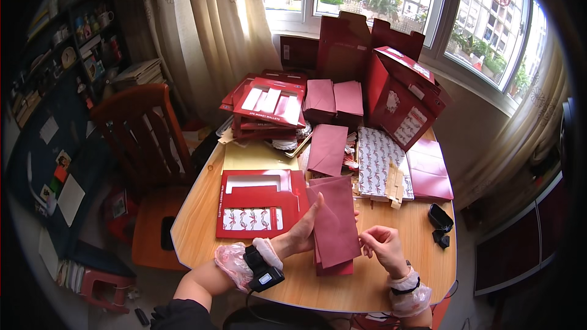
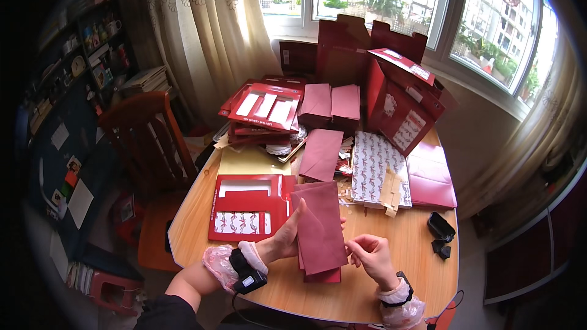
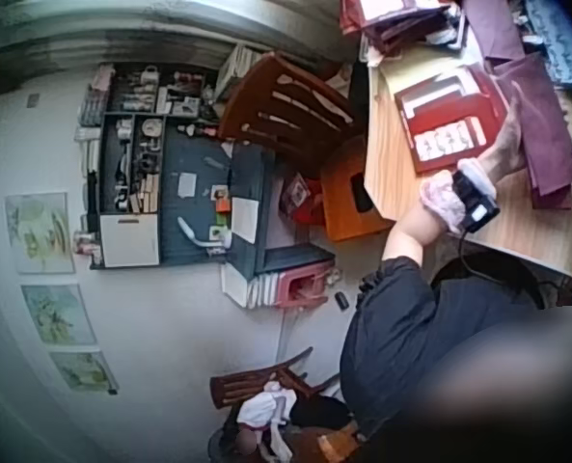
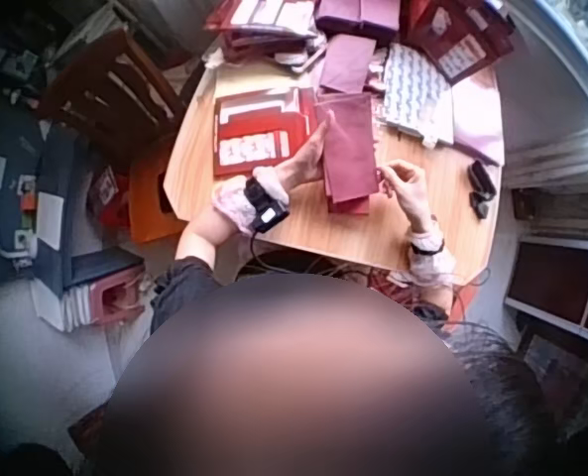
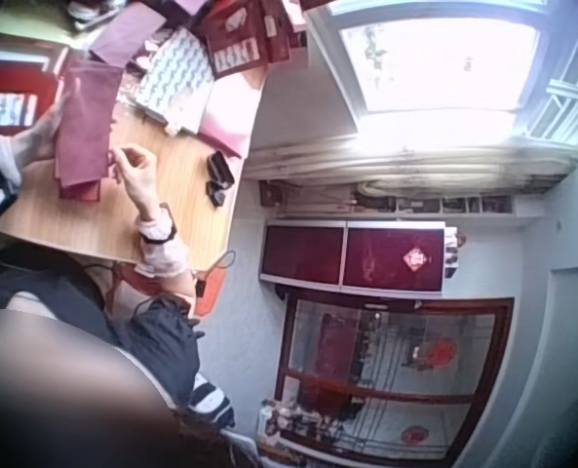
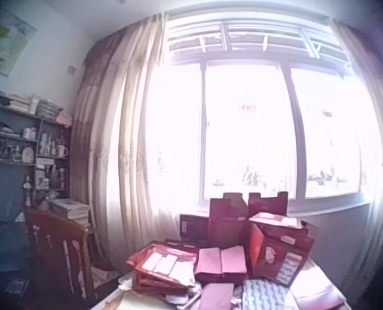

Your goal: Assembling red money wallets and packaging them into a decorative box.

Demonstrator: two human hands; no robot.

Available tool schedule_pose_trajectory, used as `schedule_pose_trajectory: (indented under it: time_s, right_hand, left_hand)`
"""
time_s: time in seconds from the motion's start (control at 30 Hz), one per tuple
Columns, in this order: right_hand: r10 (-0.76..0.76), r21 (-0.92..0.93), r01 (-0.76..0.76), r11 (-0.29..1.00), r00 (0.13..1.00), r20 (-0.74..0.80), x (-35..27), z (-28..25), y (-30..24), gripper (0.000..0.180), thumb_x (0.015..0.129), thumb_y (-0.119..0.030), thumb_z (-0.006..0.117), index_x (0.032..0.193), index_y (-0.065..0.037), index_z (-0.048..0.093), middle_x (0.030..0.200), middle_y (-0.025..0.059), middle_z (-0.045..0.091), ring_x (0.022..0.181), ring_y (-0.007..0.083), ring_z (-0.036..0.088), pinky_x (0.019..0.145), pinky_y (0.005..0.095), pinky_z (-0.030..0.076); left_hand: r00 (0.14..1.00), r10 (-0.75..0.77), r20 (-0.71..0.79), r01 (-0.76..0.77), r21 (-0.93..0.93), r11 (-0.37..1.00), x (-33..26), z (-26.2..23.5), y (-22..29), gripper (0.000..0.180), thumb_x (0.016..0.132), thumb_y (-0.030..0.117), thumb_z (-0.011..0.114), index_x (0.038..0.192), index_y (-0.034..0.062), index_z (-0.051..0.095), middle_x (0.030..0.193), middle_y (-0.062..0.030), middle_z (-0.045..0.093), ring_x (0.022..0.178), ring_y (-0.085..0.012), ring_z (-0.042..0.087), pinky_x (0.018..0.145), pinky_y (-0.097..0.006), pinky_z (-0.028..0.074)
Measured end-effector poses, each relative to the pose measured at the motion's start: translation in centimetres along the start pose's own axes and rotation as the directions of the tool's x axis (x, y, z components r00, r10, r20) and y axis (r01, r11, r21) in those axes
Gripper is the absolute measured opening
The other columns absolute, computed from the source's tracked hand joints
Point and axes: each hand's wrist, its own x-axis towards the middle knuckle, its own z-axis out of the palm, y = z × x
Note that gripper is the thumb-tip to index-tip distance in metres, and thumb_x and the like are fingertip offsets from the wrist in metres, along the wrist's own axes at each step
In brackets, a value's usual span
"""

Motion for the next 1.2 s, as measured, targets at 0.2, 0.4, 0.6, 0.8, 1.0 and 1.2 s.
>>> schedule_pose_trajectory:
  time_s: [0.2,0.4,0.6,0.8,1.0,1.2]
  right_hand:
    - [-0.074,-0.207,0.086,0.975,0.995,0.064,-0.7,1.1,-1.0,0.014,0.086,-0.006,0.079,0.090,0.000,0.067,0.072,0.0026,0.068,0.057,0.0041,0.058,0.048,0.0185,0.044]
    - [0.004,-0.055,-0.001,0.998,0.998,0.059,-0.3,-0.2,0.5,0.013,0.091,-0.006,0.073,0.097,0.002,0.064,0.074,0.0081,0.070,0.057,0.0091,0.063,0.048,0.0208,0.048]
    - [-0.061,0.224,0.086,0.971,0.991,-0.116,0.0,-2.2,-0.7,0.006,0.097,-0.004,0.064,0.094,-0.001,0.060,0.076,0.0126,0.070,0.056,0.0138,0.065,0.047,0.0225,0.049]
    - [-0.017,0.306,0.013,0.952,1.000,0.013,-0.6,-1.4,-0.9,0.004,0.097,-0.004,0.064,0.095,-0.002,0.060,0.077,0.0134,0.070,0.057,0.0134,0.065,0.049,0.0223,0.050]
    - [0.082,0.150,-0.095,0.984,0.992,0.095,-0.7,0.7,-0.2,0.010,0.094,-0.004,0.067,0.087,0.000,0.060,0.073,0.0149,0.071,0.051,0.0144,0.064,0.046,0.0223,0.051]
    - [0.042,-0.096,-0.032,0.995,0.994,0.098,-1.0,0.6,-0.5,0.017,0.096,-0.010,0.068,0.083,-0.001,0.061,0.066,0.0057,0.066,0.053,0.0079,0.060,0.047,0.0207,0.044]
  left_hand:
    - [0.997,0.075,-0.021,-0.076,-0.089,0.993,0.1,-0.8,0.0,0.103,0.085,0.082,0.045,0.150,0.0034,0.034,0.141,-0.0139,0.052,0.129,-0.0248,0.054,0.109,-0.045,0.046]
    - [0.962,0.130,-0.241,-0.147,-0.053,0.988,-0.3,0.3,0.2,0.100,0.084,0.082,0.046,0.149,0.0061,0.035,0.138,-0.0141,0.054,0.128,-0.0288,0.055,0.111,-0.050,0.045]
    - [0.983,0.161,-0.084,-0.170,-0.119,0.978,-0.3,0.0,0.6,0.100,0.085,0.081,0.045,0.152,0.0075,0.030,0.147,-0.0141,0.047,0.134,-0.0286,0.050,0.111,-0.050,0.044]
    - [0.982,0.140,-0.123,-0.147,-0.056,0.987,-0.1,0.5,0.6,0.106,0.081,0.086,0.042,0.151,0.0074,0.031,0.145,-0.0106,0.049,0.133,-0.0251,0.051,0.112,-0.046,0.043]
    - [0.987,0.126,-0.098,-0.135,-0.097,0.986,0.0,-1.0,-0.2,0.099,0.087,0.081,0.043,0.149,0.0050,0.034,0.142,-0.0118,0.052,0.133,-0.0251,0.051,0.111,-0.045,0.045]
    - [0.994,0.052,-0.093,-0.062,-0.113,0.992,0.2,0.3,0.6,0.062,0.104,0.041,0.040,0.147,-0.0036,0.037,0.145,-0.0171,0.050,0.134,-0.0287,0.050,0.115,-0.045,0.039]
